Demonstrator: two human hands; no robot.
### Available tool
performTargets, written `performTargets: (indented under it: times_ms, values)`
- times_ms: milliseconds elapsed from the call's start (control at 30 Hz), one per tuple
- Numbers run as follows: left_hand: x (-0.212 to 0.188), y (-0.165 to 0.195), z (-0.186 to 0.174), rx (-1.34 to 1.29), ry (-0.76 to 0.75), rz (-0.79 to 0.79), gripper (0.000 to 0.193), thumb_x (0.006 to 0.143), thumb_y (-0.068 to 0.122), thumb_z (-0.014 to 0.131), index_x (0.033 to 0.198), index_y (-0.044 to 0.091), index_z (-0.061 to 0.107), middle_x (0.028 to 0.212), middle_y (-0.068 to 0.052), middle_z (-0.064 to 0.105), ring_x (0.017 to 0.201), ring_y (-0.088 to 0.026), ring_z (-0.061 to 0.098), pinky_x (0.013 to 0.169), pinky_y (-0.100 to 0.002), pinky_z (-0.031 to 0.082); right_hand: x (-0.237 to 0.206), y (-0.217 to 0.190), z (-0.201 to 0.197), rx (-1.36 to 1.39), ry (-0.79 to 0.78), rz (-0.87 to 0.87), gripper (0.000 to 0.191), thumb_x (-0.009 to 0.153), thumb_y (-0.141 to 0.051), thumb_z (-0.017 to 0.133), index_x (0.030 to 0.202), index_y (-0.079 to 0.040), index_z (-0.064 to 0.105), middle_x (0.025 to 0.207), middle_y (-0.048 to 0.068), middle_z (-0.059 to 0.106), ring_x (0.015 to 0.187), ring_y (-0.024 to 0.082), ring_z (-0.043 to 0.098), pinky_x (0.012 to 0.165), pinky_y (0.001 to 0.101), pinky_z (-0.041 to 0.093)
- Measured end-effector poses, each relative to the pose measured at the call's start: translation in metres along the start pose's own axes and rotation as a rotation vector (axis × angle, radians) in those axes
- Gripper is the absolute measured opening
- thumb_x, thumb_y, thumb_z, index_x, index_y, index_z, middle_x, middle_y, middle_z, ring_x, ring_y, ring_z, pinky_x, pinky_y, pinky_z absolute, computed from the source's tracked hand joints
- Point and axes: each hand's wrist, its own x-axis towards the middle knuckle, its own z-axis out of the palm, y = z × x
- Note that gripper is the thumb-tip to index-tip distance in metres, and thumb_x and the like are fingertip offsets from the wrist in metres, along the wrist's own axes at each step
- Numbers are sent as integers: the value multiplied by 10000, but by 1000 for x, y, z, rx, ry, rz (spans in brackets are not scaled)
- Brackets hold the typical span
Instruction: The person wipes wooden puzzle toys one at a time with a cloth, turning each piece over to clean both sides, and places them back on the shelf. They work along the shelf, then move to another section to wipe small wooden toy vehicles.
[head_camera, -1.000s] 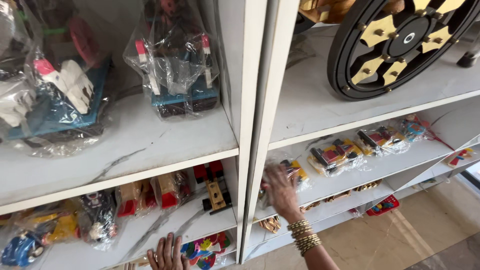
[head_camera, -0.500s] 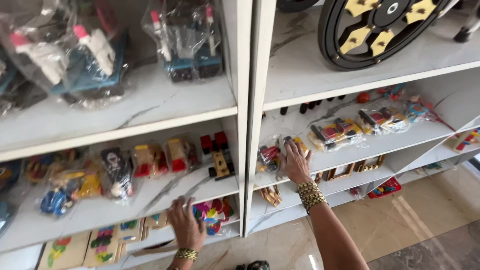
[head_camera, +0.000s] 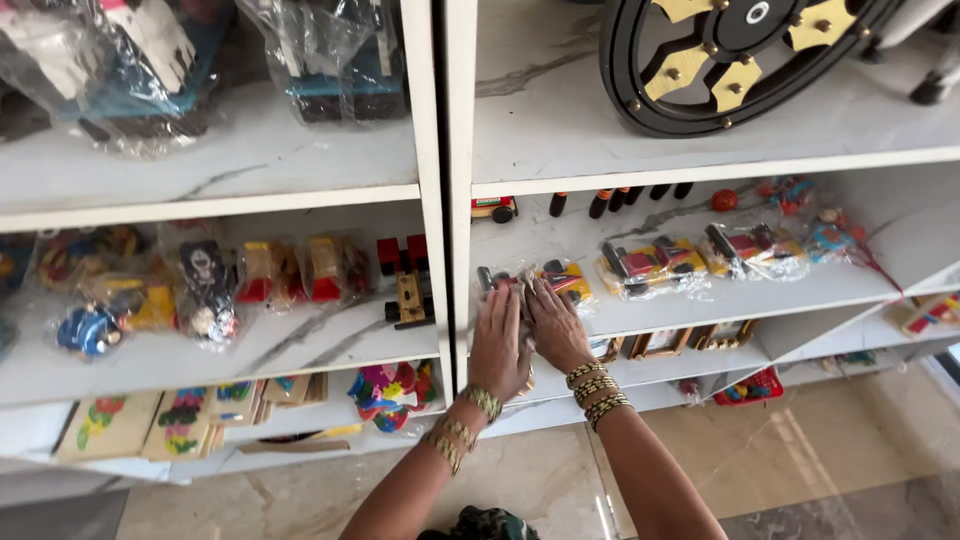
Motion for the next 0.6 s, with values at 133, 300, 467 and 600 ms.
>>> performTargets:
  times_ms: [133, 300, 467, 600]
  values:
    - [27, -16, 27, 70, 46, -301, 900, 776, 164, 781, 1505, -49, 299, 1606, -240, 227, 1458, -489, 213, 1194, -537, 228, 7, 23, -17, 358, -102, 153, 354, 881, -157, 683, 1236, -154, 696, 1343, 37, 673, 1155, 221, 685, 936, 352, 573]
    - [26, -34, 46, 24, 173, -413, 655, 845, 101, 727, 1449, 36, 483, 1644, -122, 307, 1499, -338, 305, 1201, -409, 346, 44, 45, -16, 581, 158, 391, 552, 894, -24, 534, 1429, -111, 637, 1177, 110, 725, 956, 267, 753, 857, 369, 602]
    - [28, -40, 49, -150, 131, -657, 448, 978, 159, 682, 1411, 97, 585, 1601, -67, 378, 1422, -248, 463, 1183, -348, 443, 66, -26, 25, -75, 118, -300, 288, 958, -327, 532, 1194, -170, 588, 1555, 53, 532, 1456, 254, 490, 1139, 668, 265]
    - [17, -42, 37, 4, 121, -497, 477, 884, 21, 663, 1351, 63, 571, 1692, -73, 261, 1501, -285, 360, 1185, -368, 428, 61, -14, 23, 173, -37, -178, 536, 1037, -389, 483, 1484, -94, 483, 1554, 98, 463, 1479, 280, 342, 1195, 704, 105]
